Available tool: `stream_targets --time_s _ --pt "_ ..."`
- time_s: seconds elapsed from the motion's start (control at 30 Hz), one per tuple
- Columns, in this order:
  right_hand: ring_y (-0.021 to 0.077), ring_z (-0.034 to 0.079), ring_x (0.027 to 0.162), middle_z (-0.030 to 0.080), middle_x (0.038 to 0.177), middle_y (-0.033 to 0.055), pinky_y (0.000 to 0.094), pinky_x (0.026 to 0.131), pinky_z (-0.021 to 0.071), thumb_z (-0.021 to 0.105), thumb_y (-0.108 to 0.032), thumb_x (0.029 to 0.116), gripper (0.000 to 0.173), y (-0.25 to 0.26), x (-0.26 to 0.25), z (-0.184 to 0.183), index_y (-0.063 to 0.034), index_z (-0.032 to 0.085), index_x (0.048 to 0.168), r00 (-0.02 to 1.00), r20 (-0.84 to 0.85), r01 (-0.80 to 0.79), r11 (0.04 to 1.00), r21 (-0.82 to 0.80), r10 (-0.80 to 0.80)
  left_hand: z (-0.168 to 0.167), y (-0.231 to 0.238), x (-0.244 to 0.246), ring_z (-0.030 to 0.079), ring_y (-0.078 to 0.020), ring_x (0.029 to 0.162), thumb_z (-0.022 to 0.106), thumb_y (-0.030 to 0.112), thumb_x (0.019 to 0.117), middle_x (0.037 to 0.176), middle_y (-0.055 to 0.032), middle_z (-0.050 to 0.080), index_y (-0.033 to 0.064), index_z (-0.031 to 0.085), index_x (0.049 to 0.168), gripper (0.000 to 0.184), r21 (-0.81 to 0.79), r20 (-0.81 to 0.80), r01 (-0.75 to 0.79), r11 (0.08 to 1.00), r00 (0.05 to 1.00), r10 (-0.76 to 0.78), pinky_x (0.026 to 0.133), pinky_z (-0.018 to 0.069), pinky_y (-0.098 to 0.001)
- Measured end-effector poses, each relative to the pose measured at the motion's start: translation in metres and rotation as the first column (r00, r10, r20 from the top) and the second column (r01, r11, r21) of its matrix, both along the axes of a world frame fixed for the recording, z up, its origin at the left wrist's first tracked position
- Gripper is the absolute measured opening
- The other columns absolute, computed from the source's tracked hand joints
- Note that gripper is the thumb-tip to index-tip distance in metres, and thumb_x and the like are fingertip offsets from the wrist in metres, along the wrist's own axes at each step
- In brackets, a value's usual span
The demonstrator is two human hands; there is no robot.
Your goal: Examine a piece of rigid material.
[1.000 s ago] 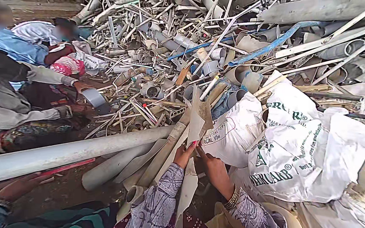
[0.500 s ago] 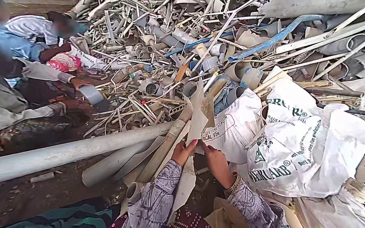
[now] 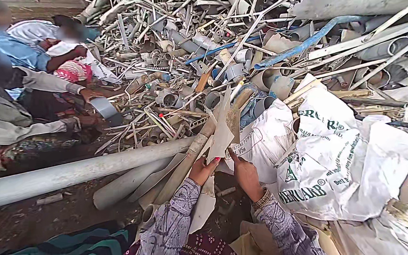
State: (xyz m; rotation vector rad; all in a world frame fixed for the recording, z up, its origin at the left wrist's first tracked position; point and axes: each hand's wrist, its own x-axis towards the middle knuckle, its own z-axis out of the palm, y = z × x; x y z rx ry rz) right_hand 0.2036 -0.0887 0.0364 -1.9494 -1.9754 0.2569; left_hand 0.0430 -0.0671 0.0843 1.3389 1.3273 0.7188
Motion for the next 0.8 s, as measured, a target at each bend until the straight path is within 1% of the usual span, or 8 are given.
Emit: stream_targets --time_s 0.07,0.17,0.27,0.33,0.43,0.6,0.7,0.8 --pt "0.0487 0.070 0.081 0.072 0.100 0.0279 0.0588 0.070 0.0533 0.047 0.006 0.0976 0.056 -0.011 -0.011 0.009 -0.0094 0.052 0.151 0.998 -0.003 -0.056 0.996 -0.075 0.056 -0.001 0.001 0.001 0.057 -0.0308 0.127 0.056 0.019 0.1048 0.139 -0.0285 0.056 -0.0058 0.039 0.151 0.055 0.009 -0.005 0.036 0.999 0.999 -0.036 0.110 0.0404 -0.0425" --pt "0.0474 0.070 0.071 0.071 0.090 0.0264 0.0580 0.062 0.0531 0.054 0.008 0.0920 0.057 -0.022 -0.014 -0.002 -0.0094 0.057 0.147 0.991 -0.012 -0.130 0.991 0.022 0.130 0.000 0.004 -0.004 0.056 -0.0332 0.129 0.055 0.019 0.1053 0.139 -0.0304 0.055 -0.0082 0.040 0.149 0.054 0.010 -0.027 0.013 1.000 1.000 -0.013 0.112 0.0381 -0.0437" --pt "0.0482 0.070 0.074 0.071 0.092 0.0270 0.0582 0.064 0.0527 0.049 0.006 0.0955 0.060 -0.001 0.003 -0.006 -0.0139 0.052 0.152 1.000 -0.004 0.007 1.000 0.016 -0.007 0.001 0.002 -0.004 0.063 -0.0287 0.108 0.052 0.020 0.1069 0.130 -0.0292 0.058 -0.0083 0.041 0.147 0.050 -0.022 -0.008 -0.024 0.999 1.000 0.023 0.097 0.0496 -0.0413" --pt "0.0475 0.070 0.080 0.072 0.098 0.0265 0.0578 0.069 0.0531 0.046 0.005 0.0979 0.060 0.000 -0.003 0.003 -0.0148 0.047 0.155 1.000 -0.004 0.011 0.999 -0.046 -0.012 0.001 0.002 -0.003 0.065 -0.0276 0.103 0.053 0.020 0.1068 0.126 -0.0284 0.059 -0.0080 0.042 0.146 0.049 -0.012 -0.015 -0.011 1.000 1.000 0.011 0.092 0.0523 -0.0405" --pt "0.0463 0.069 0.069 0.071 0.086 0.0255 0.0568 0.061 0.0533 0.052 0.007 0.0939 0.057 -0.018 -0.018 -0.004 -0.0096 0.056 0.148 0.992 -0.039 -0.115 0.992 0.042 0.117 0.001 0.004 -0.003 0.059 -0.0328 0.122 0.053 0.019 0.1063 0.135 -0.0308 0.056 -0.0095 0.042 0.147 0.051 -0.006 -0.010 -0.001 1.000 1.000 0.001 0.106 0.0446 -0.0441" --pt "0.0469 0.071 0.087 0.072 0.103 0.0258 0.0572 0.074 0.0533 0.043 0.002 0.1006 0.059 0.001 -0.003 0.010 -0.0164 0.045 0.156 0.999 -0.003 0.031 0.988 -0.154 -0.032 0.000 0.000 0.003 0.064 -0.0267 0.108 0.053 0.018 0.1065 0.130 -0.0273 0.059 -0.0067 0.041 0.148 0.050 -0.011 -0.019 -0.013 1.000 1.000 0.013 0.096 0.0507 -0.0387" --pt "0.0477 0.070 0.080 0.072 0.095 0.0263 0.0578 0.069 0.0535 0.047 0.005 0.0981 0.057 -0.013 -0.016 0.009 -0.0119 0.051 0.152 0.998 -0.009 -0.064 0.992 -0.106 0.064 0.001 0.003 0.003 0.058 -0.0308 0.125 0.054 0.016 0.1058 0.138 -0.0300 0.056 -0.0091 0.041 0.148 0.051 -0.018 0.000 -0.001 1.000 1.000 0.001 0.109 0.0411 -0.0413" --pt "0.0485 0.070 0.079 0.072 0.096 0.0271 0.0589 0.068 0.0530 0.046 0.003 0.0989 0.058 0.000 0.001 -0.001 -0.0153 0.049 0.154 0.999 -0.025 0.022 0.997 -0.070 -0.024 0.002 -0.001 0.004 0.063 -0.0240 0.107 0.049 0.017 0.1080 0.131 -0.0282 0.057 -0.0095 0.042 0.145 0.046 -0.053 0.033 -0.058 0.997 0.998 0.060 0.095 0.0501 -0.0358"
